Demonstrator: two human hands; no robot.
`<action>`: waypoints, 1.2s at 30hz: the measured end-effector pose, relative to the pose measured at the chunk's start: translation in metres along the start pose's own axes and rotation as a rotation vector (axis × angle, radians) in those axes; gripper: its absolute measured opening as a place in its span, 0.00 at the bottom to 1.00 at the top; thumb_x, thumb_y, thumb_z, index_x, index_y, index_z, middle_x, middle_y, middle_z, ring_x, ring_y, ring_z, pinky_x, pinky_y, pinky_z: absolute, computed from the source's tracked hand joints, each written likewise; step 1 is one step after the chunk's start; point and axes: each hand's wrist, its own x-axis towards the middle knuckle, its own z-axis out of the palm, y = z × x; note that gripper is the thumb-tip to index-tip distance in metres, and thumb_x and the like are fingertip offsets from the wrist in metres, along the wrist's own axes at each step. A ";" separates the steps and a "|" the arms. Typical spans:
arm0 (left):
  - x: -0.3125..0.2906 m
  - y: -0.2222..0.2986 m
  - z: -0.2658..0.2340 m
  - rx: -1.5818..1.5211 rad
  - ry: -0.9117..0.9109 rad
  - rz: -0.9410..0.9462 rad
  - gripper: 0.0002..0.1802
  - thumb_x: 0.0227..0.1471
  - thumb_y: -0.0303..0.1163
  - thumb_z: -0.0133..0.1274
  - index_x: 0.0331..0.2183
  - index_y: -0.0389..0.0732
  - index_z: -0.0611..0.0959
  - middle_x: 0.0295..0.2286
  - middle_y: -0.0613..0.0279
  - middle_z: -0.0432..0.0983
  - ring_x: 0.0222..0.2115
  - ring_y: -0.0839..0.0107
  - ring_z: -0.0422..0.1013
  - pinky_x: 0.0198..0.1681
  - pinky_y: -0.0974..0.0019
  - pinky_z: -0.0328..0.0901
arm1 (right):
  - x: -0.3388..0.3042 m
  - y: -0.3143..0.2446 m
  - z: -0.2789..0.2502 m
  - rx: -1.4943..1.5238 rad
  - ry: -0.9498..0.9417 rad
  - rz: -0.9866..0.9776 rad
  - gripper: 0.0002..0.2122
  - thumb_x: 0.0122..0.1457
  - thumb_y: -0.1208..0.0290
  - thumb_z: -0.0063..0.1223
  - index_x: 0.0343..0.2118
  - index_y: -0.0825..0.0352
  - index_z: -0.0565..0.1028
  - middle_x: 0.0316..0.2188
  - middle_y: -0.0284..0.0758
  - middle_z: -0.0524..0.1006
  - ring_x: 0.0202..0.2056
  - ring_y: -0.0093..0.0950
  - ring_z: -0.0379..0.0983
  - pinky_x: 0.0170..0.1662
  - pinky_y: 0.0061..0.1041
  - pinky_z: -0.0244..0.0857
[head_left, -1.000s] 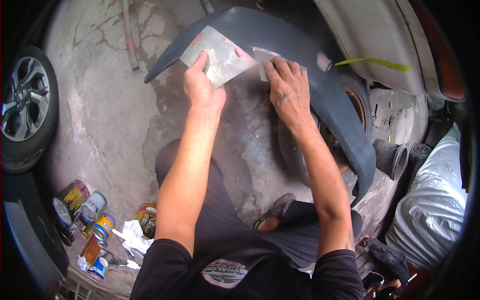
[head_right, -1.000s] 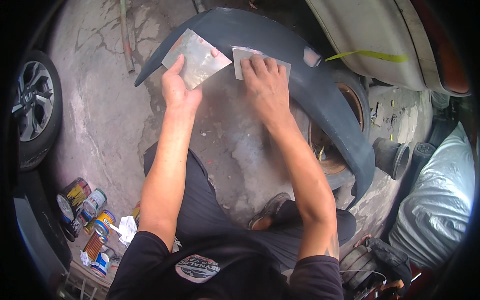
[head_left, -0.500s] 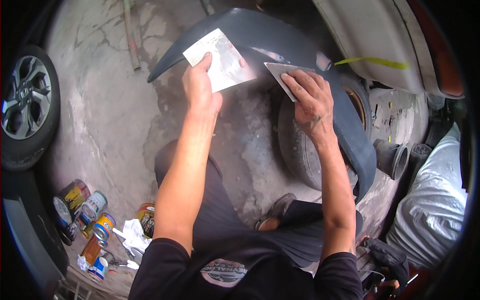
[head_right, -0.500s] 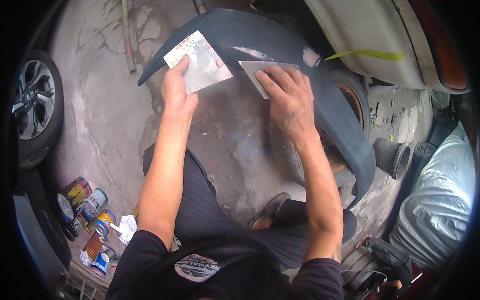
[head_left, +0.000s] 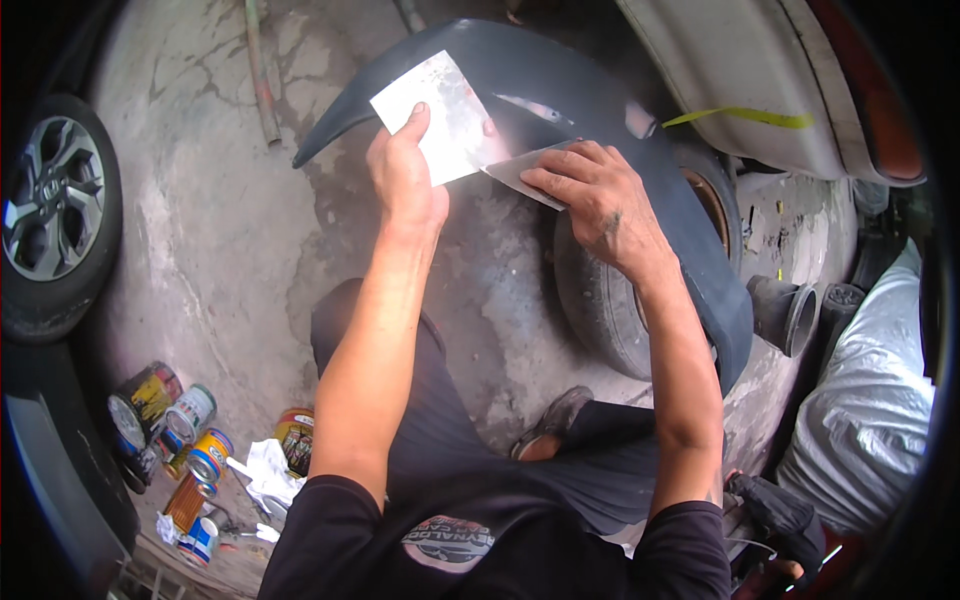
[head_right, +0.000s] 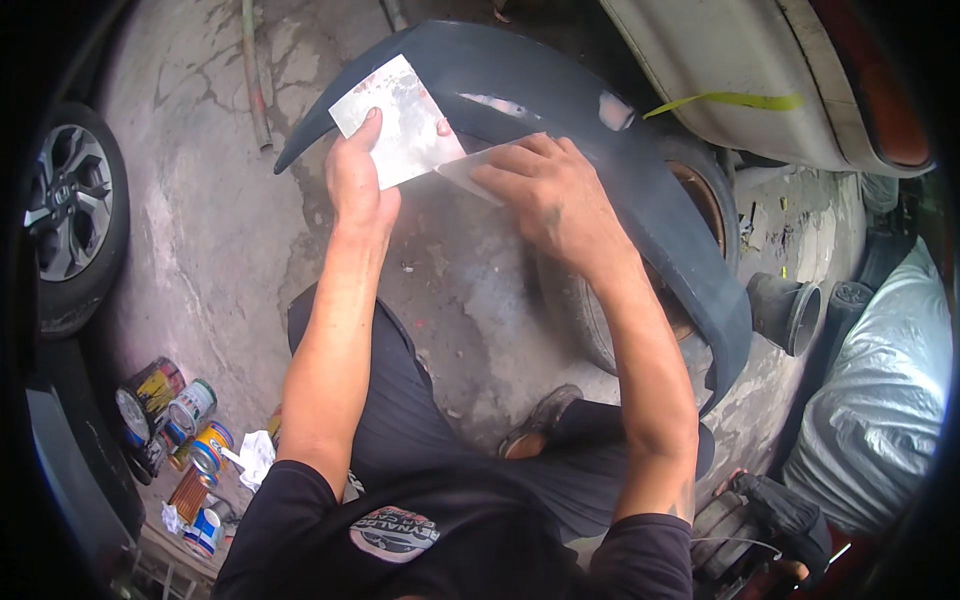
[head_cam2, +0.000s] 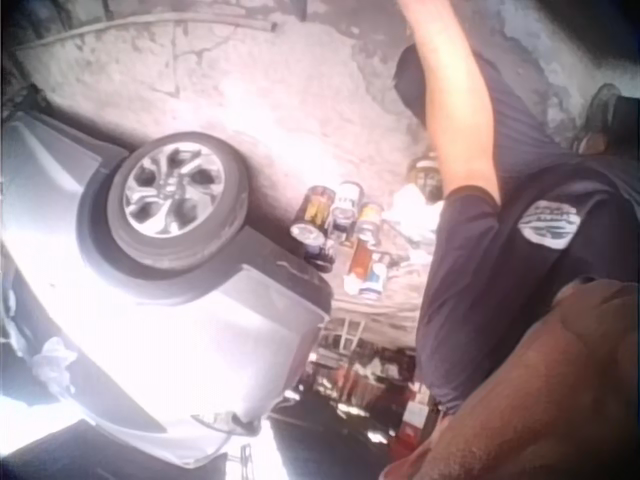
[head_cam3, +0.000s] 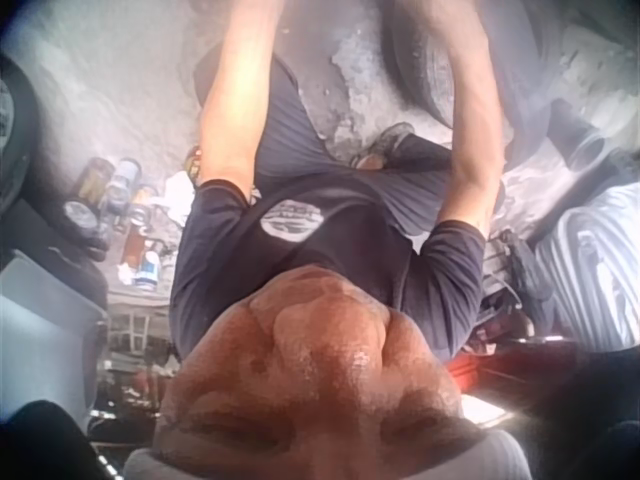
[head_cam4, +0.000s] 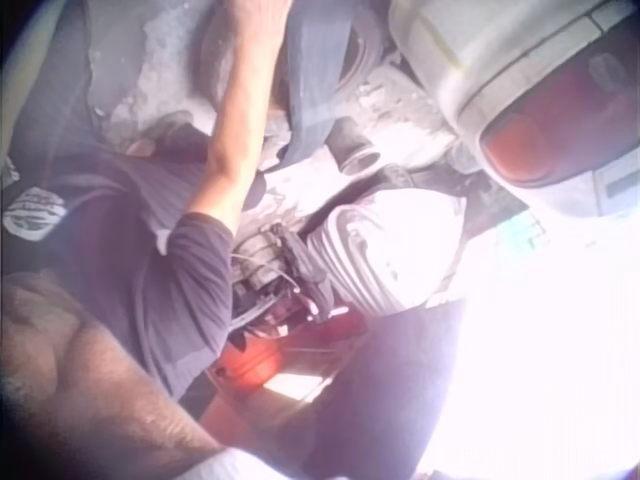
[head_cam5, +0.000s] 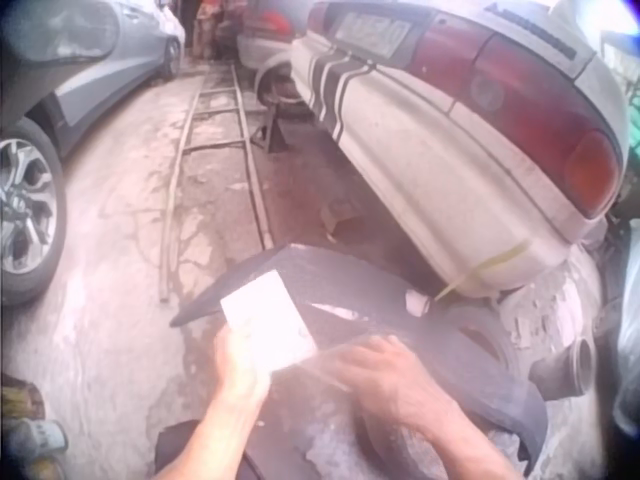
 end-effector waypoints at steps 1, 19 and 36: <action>0.002 0.002 -0.001 -0.012 0.045 -0.010 0.22 0.64 0.28 0.51 0.56 0.29 0.73 0.52 0.51 0.76 0.52 0.58 0.75 0.57 0.54 0.68 | -0.001 0.002 -0.005 0.000 -0.056 0.004 0.19 0.49 0.81 0.57 0.46 0.61 0.83 0.46 0.33 0.81 0.47 0.34 0.75 0.49 0.34 0.67; 0.014 -0.001 -0.002 -0.209 0.240 -0.142 0.23 0.62 0.27 0.55 0.57 0.31 0.73 0.51 0.52 0.76 0.51 0.57 0.75 0.58 0.50 0.69 | 0.028 0.036 0.045 -0.169 0.103 0.295 0.19 0.54 0.82 0.51 0.49 0.64 0.81 0.48 0.36 0.80 0.45 0.41 0.74 0.50 0.39 0.70; 0.020 -0.004 -0.008 -0.217 0.194 -0.139 0.23 0.63 0.27 0.53 0.57 0.31 0.72 0.51 0.53 0.75 0.51 0.57 0.75 0.59 0.49 0.68 | 0.024 0.032 0.063 -0.239 0.182 0.269 0.18 0.54 0.80 0.53 0.48 0.63 0.82 0.47 0.34 0.80 0.45 0.37 0.74 0.47 0.36 0.67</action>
